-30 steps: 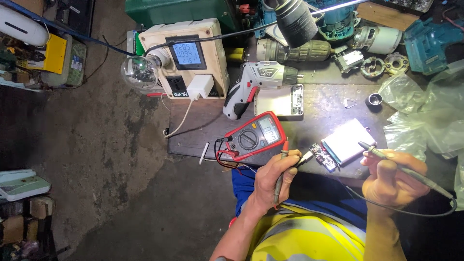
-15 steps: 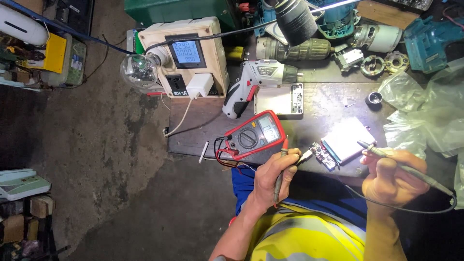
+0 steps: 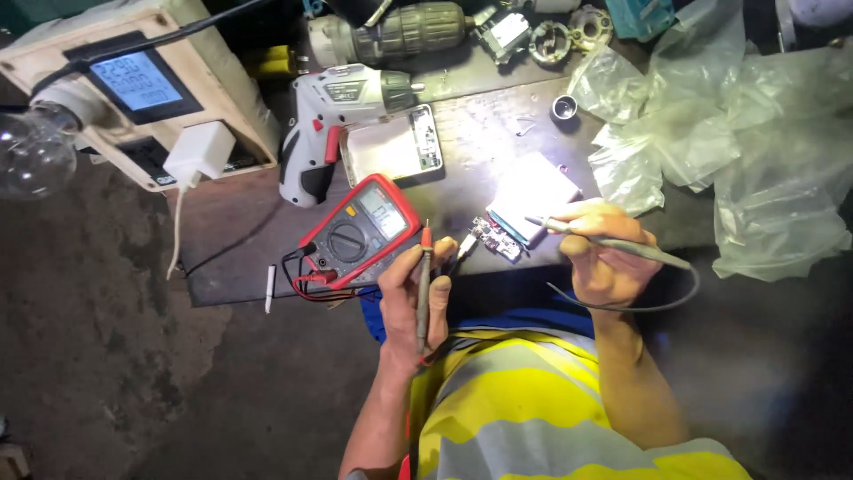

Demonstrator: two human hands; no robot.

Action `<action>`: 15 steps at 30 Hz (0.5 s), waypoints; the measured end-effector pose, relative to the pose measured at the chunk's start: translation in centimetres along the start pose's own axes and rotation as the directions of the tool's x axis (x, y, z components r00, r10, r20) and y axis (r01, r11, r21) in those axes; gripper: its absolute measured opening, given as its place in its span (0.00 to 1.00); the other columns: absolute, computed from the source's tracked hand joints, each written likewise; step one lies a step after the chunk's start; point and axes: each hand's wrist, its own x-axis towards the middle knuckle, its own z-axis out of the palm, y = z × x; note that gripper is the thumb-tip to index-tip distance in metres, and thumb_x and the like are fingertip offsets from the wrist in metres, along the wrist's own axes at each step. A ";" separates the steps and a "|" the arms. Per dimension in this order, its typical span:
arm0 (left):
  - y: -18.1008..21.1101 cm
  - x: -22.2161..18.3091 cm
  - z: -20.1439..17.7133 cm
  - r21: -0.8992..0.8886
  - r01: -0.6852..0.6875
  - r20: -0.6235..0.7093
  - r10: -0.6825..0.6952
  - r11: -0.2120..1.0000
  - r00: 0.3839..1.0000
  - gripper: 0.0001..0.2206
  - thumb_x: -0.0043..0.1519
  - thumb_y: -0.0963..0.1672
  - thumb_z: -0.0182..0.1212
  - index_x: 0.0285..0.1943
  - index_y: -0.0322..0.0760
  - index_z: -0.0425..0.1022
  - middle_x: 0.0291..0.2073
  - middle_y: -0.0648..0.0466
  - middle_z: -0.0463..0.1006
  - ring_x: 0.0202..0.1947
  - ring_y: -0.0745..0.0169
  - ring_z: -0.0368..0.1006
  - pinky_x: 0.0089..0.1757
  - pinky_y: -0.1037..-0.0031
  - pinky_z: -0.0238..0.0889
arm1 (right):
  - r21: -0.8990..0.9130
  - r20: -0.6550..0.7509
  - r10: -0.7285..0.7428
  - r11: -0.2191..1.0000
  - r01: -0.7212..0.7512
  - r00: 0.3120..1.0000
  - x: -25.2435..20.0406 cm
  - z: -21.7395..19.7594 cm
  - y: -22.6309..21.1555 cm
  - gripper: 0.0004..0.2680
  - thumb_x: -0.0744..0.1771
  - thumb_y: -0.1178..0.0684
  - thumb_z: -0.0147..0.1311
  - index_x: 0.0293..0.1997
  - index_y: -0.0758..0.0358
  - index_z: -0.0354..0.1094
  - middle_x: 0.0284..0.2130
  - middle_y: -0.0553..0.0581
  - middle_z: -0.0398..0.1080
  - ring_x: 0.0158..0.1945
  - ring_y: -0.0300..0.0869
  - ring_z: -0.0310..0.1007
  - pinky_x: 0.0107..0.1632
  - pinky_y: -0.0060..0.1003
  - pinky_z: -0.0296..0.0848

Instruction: Using a multimeter to test electrical components on a circuit board for diagnostic purposes.

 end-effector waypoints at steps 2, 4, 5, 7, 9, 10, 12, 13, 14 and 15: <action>0.2 0.2 -0.3 0.006 0.010 0.018 -0.010 1.000 1.000 0.18 0.67 0.38 0.58 0.62 0.16 0.62 0.52 0.32 0.81 0.49 0.37 0.81 0.49 0.54 0.74 | -0.005 0.040 0.010 1.000 -0.009 0.999 -0.3 0.0 0.5 0.13 0.67 0.49 0.64 0.33 0.70 0.67 0.31 0.69 0.78 0.31 0.46 0.79 0.38 0.35 0.78; 0.5 0.5 -0.7 0.033 -0.006 0.048 0.005 0.999 0.999 0.16 0.67 0.38 0.59 0.61 0.17 0.68 0.51 0.34 0.82 0.51 0.40 0.80 0.50 0.58 0.74 | -0.188 0.094 -0.137 0.970 0.153 0.986 -0.3 0.3 0.4 0.11 0.66 0.51 0.68 0.31 0.70 0.72 0.30 0.64 0.78 0.30 0.48 0.81 0.37 0.35 0.81; 0.5 0.7 -0.8 0.034 -0.007 0.048 0.005 0.999 0.999 0.16 0.67 0.38 0.59 0.61 0.17 0.68 0.51 0.34 0.82 0.51 0.40 0.80 0.50 0.58 0.74 | -0.188 0.093 -0.137 0.970 0.153 0.986 -0.2 0.1 0.2 0.11 0.66 0.51 0.68 0.31 0.70 0.72 0.30 0.64 0.78 0.30 0.48 0.81 0.37 0.35 0.81; 0.6 1.1 -0.9 0.053 -0.002 0.038 0.000 0.999 0.999 0.15 0.65 0.38 0.62 0.58 0.17 0.72 0.48 0.34 0.83 0.49 0.37 0.81 0.48 0.58 0.76 | -0.011 0.109 0.096 0.995 -0.095 0.989 -0.2 -0.3 -0.4 0.11 0.64 0.53 0.71 0.32 0.72 0.73 0.27 0.64 0.77 0.26 0.39 0.75 0.37 0.32 0.77; 0.7 1.1 -0.6 0.049 0.006 0.030 -0.007 0.999 1.000 0.15 0.65 0.39 0.62 0.58 0.18 0.73 0.49 0.34 0.83 0.49 0.37 0.81 0.48 0.58 0.76 | -0.026 0.119 0.103 0.995 -0.101 0.987 -0.4 -0.6 -0.1 0.10 0.63 0.55 0.73 0.32 0.72 0.74 0.27 0.63 0.76 0.27 0.40 0.76 0.37 0.33 0.77; 0.8 1.2 -0.5 0.047 0.012 0.019 -0.013 0.999 1.000 0.15 0.65 0.39 0.62 0.57 0.18 0.73 0.49 0.35 0.83 0.49 0.38 0.81 0.48 0.59 0.76 | -0.039 0.132 0.109 0.994 -0.104 0.985 -0.5 -0.7 0.1 0.10 0.62 0.56 0.74 0.32 0.72 0.75 0.26 0.63 0.76 0.27 0.42 0.78 0.37 0.33 0.77; 0.7 1.1 -0.5 0.048 0.011 0.017 -0.011 0.999 1.000 0.15 0.65 0.39 0.62 0.57 0.18 0.73 0.49 0.35 0.83 0.49 0.38 0.81 0.48 0.59 0.76 | -0.049 0.141 0.106 0.994 -0.100 0.984 -0.4 -0.6 0.0 0.09 0.62 0.56 0.75 0.32 0.71 0.76 0.26 0.62 0.76 0.27 0.43 0.78 0.37 0.33 0.77; 0.7 1.0 -0.6 0.048 0.009 0.014 -0.009 0.999 1.000 0.15 0.65 0.39 0.63 0.57 0.18 0.74 0.49 0.35 0.83 0.49 0.38 0.81 0.48 0.59 0.76 | -0.060 0.150 0.102 0.994 -0.094 0.983 -0.4 -0.6 0.0 0.09 0.61 0.56 0.75 0.32 0.71 0.78 0.26 0.61 0.76 0.28 0.43 0.79 0.37 0.34 0.77; 0.5 0.9 -0.6 0.049 0.008 0.013 -0.009 0.999 1.000 0.15 0.65 0.39 0.63 0.57 0.18 0.74 0.49 0.35 0.83 0.49 0.38 0.81 0.48 0.59 0.76 | -0.058 0.151 0.102 0.994 -0.094 0.983 -0.4 -0.5 0.1 0.09 0.61 0.56 0.75 0.32 0.71 0.78 0.26 0.61 0.76 0.28 0.43 0.79 0.37 0.34 0.77; 0.4 0.7 -0.6 0.051 0.012 0.012 -0.013 0.999 1.000 0.15 0.64 0.39 0.63 0.57 0.19 0.74 0.48 0.35 0.83 0.49 0.38 0.81 0.48 0.59 0.76 | -0.097 0.160 0.070 0.994 -0.055 0.985 -0.4 -0.5 0.3 0.08 0.61 0.56 0.75 0.32 0.68 0.78 0.27 0.60 0.77 0.28 0.47 0.79 0.38 0.35 0.77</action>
